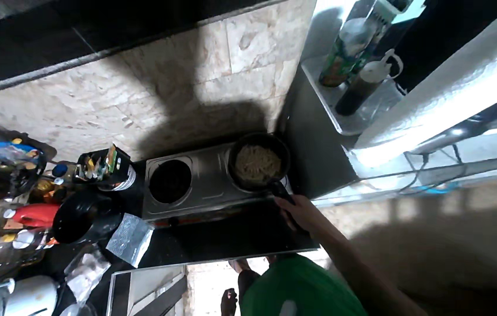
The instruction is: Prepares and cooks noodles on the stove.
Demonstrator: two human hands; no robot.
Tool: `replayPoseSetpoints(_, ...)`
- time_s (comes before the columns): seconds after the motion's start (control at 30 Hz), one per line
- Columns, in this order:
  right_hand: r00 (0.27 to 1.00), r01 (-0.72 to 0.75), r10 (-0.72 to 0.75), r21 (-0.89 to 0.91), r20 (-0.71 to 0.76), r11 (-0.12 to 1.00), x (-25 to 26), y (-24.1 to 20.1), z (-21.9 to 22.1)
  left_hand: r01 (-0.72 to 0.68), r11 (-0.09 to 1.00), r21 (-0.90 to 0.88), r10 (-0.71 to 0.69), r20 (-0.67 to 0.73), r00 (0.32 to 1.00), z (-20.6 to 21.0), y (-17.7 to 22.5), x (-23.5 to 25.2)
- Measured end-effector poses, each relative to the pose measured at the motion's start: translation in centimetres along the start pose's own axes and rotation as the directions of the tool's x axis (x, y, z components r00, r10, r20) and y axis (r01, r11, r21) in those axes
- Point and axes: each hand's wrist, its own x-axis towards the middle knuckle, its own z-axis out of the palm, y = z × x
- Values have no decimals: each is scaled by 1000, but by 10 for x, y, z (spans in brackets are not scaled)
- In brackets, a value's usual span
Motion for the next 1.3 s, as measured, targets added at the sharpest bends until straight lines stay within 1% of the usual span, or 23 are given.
replayPoseSetpoints(0.07, 1000, 7, -7, 5, 2, 1000, 17, -10, 7, 12, 1000, -2, -12, 12, 1000, -1, -8, 6)
replayPoseSetpoints(0.17, 998, 56, -56, 18, -19, 998, 58, -28, 17, 18, 1000, 4, -18, 15, 1000, 2, 4, 7)
replayPoseSetpoints(0.2, 998, 66, -66, 14, -16, 998, 57, -27, 16, 12, 1000, 5, -12, 9, 1000, -1, 8, 3)
replayPoseSetpoints(0.3, 997, 75, -75, -15, -5, 997, 19, -16, 4, -46, 998, -37, 45, -13, 999, -5, 14, -1)
replayPoseSetpoints(0.37, 996, 90, -90, -2, 5, 996, 8, -13, 2, -61, 997, -52, 60, -17, 998, -5, 12, 3)
replayPoseSetpoints(0.5, 996, 91, -91, 53, -4, 994, 53, -8, 16, -6, 999, -38, 7, 25, 1000, -1, 3, 5)
replayPoseSetpoints(0.53, 997, 82, -82, 51, -3, 995, 56, -4, 16, -2, 999, -34, 3, 18, 1000, -3, 4, 4)
replayPoseSetpoints(0.67, 999, 44, -44, 6, -6, 999, 29, 5, -1, -9, 998, -60, 9, -16, 1000, -3, 1, 7)
replayPoseSetpoints(0.73, 999, 47, -47, 6, -17, 999, 39, 5, -1, -23, 1000, -12, 23, 1, 1000, -1, 0, 2)
replayPoseSetpoints(0.77, 999, 49, -49, 9, -23, 999, 47, 6, 0, -48, 998, 38, 48, 12, 999, 0, 6, -3)
replayPoseSetpoints(0.83, 997, 62, -62, 10, -37, 998, 63, 7, 3, -160, 971, 176, 159, 20, 987, 1, 37, -11)
replayPoseSetpoints(0.93, 998, 41, -41, -2, -41, 999, 66, 15, 0, -322, 921, 220, 319, 49, 946, 12, 97, -22)
replayPoseSetpoints(0.97, 999, 31, -31, -8, -33, 999, 66, 19, -1, -355, 906, 231, 349, 71, 935, 18, 118, -28)
replayPoseSetpoints(1.03, 1000, 16, -17, -27, -25, 999, 70, 26, -1, -387, 883, 266, 368, 119, 922, 27, 155, -38)
replayPoseSetpoints(1.1, 1000, 16, -17, -51, -25, 999, 74, 30, 0, -395, 857, 331, 353, 182, 918, 29, 174, -42)
replayPoseSetpoints(1.13, 999, 19, -20, -53, -25, 998, 75, 32, 1, -381, 844, 377, 321, 215, 922, 29, 183, -46)
replayPoseSetpoints(1.2, 1000, 7, -8, -52, -18, 999, 74, 32, -1, -364, 830, 421, 275, 259, 926, 29, 196, -51)
replayPoseSetpoints(1.3, 998, -46, 48, -33, 32, 998, 70, 26, -7, -348, 858, 378, 264, 257, 930, 33, 203, -52)
